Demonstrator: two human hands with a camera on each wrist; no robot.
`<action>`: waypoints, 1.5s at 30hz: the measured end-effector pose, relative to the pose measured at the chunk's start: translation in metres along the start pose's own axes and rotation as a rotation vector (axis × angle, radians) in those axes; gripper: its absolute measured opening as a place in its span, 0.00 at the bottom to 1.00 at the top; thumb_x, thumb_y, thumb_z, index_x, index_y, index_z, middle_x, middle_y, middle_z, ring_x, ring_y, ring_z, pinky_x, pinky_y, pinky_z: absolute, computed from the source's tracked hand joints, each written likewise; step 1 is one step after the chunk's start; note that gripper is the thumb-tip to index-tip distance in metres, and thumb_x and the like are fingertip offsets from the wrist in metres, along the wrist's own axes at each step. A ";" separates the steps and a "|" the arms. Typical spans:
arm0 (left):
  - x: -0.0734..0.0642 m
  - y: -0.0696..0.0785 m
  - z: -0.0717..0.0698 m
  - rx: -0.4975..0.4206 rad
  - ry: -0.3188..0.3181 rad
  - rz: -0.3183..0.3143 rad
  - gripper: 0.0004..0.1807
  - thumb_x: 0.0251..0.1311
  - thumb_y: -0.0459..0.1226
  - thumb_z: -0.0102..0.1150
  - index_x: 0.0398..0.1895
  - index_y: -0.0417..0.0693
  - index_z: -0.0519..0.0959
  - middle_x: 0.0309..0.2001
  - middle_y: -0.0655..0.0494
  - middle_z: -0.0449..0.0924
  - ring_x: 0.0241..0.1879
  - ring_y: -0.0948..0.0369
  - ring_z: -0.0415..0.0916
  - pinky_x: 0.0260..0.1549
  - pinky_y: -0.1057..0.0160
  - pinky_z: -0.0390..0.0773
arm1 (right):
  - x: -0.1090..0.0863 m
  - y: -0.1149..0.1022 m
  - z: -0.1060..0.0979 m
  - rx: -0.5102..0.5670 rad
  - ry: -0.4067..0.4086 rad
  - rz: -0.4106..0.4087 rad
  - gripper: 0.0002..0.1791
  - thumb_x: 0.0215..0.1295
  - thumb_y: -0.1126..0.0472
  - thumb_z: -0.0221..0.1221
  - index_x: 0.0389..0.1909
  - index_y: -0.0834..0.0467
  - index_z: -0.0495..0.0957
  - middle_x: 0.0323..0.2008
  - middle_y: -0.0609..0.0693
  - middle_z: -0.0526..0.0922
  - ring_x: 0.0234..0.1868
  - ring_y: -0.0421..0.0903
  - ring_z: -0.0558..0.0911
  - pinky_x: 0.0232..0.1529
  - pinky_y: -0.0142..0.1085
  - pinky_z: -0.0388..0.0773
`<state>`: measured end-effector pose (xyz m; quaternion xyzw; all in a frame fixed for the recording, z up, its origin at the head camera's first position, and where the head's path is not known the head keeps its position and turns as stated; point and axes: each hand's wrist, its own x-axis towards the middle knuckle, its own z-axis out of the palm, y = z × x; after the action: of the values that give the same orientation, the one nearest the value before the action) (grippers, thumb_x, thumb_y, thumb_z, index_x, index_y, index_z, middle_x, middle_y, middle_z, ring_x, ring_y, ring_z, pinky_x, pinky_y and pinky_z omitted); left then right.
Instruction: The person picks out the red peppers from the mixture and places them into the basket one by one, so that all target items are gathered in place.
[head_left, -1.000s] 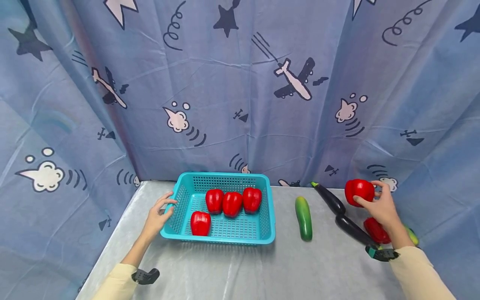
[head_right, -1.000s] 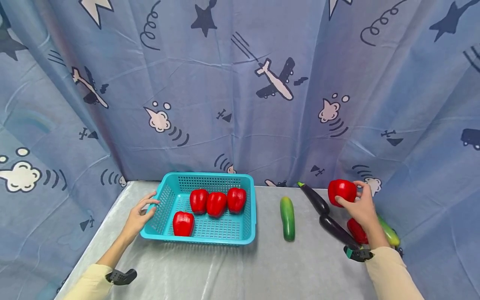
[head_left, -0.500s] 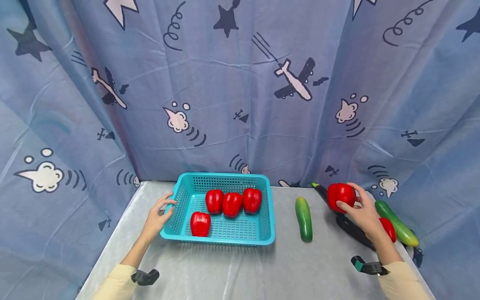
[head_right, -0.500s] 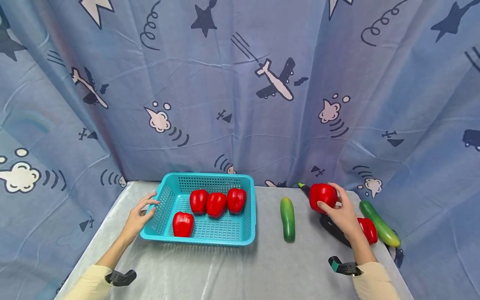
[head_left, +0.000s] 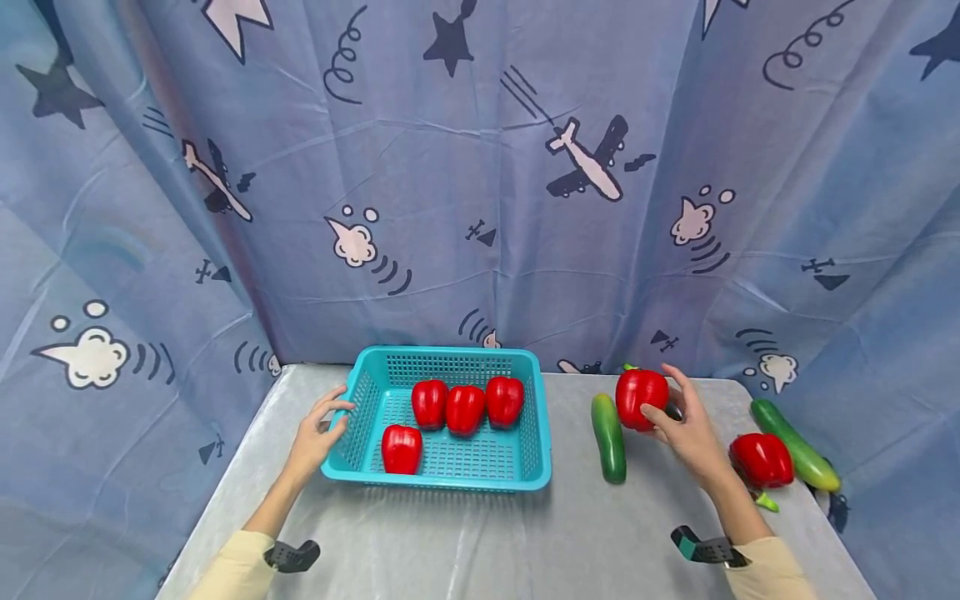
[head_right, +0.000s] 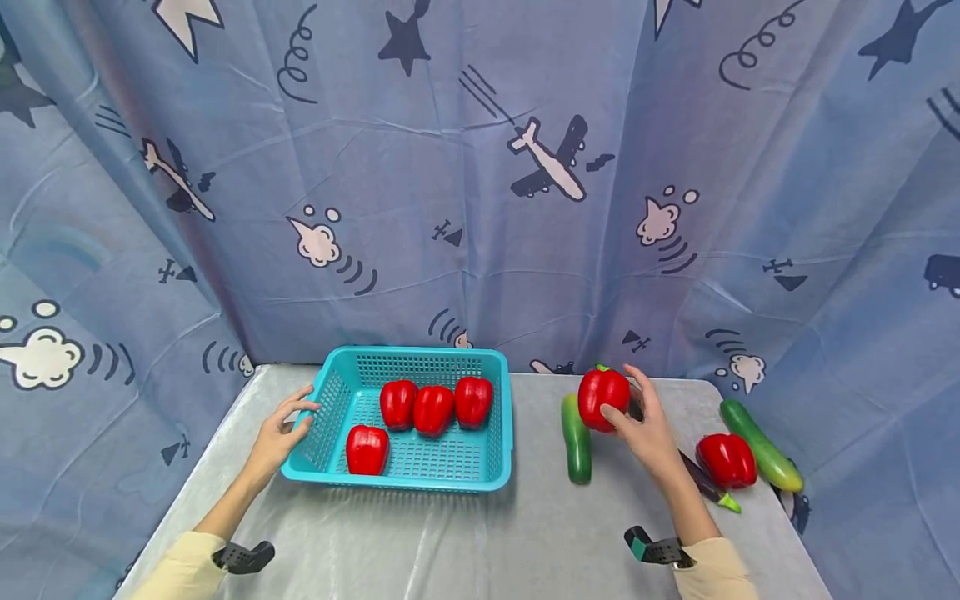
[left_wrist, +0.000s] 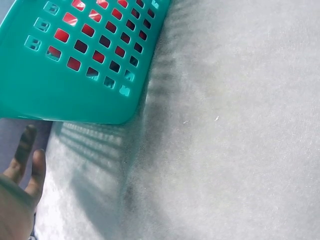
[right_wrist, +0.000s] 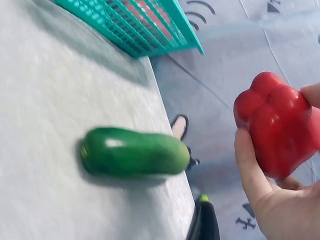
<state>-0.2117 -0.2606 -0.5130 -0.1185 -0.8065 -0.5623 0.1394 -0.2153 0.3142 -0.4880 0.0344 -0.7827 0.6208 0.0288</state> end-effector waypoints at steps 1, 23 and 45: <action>0.000 0.000 0.000 0.001 0.001 -0.003 0.10 0.67 0.20 0.54 0.50 0.25 0.78 0.69 0.27 0.62 0.69 0.34 0.58 0.47 0.71 0.70 | 0.000 0.000 0.004 0.029 -0.022 -0.009 0.43 0.74 0.58 0.61 0.81 0.43 0.47 0.74 0.69 0.51 0.69 0.72 0.56 0.44 0.48 0.81; 0.001 -0.002 0.002 0.021 0.002 -0.003 0.10 0.68 0.21 0.55 0.50 0.26 0.79 0.69 0.28 0.63 0.69 0.34 0.59 0.47 0.69 0.71 | 0.009 -0.020 0.071 0.050 -0.181 -0.106 0.48 0.60 0.65 0.72 0.77 0.54 0.56 0.69 0.64 0.62 0.61 0.70 0.72 0.47 0.44 0.81; 0.000 -0.001 0.001 0.020 0.001 0.002 0.10 0.68 0.21 0.55 0.50 0.26 0.79 0.69 0.28 0.63 0.69 0.34 0.59 0.47 0.68 0.71 | 0.026 -0.047 0.126 -0.005 -0.384 -0.092 0.47 0.57 0.61 0.75 0.74 0.57 0.59 0.67 0.62 0.66 0.58 0.64 0.77 0.47 0.48 0.82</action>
<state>-0.2118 -0.2603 -0.5138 -0.1176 -0.8120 -0.5539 0.1414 -0.2371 0.1807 -0.4687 0.1879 -0.7729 0.5989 -0.0924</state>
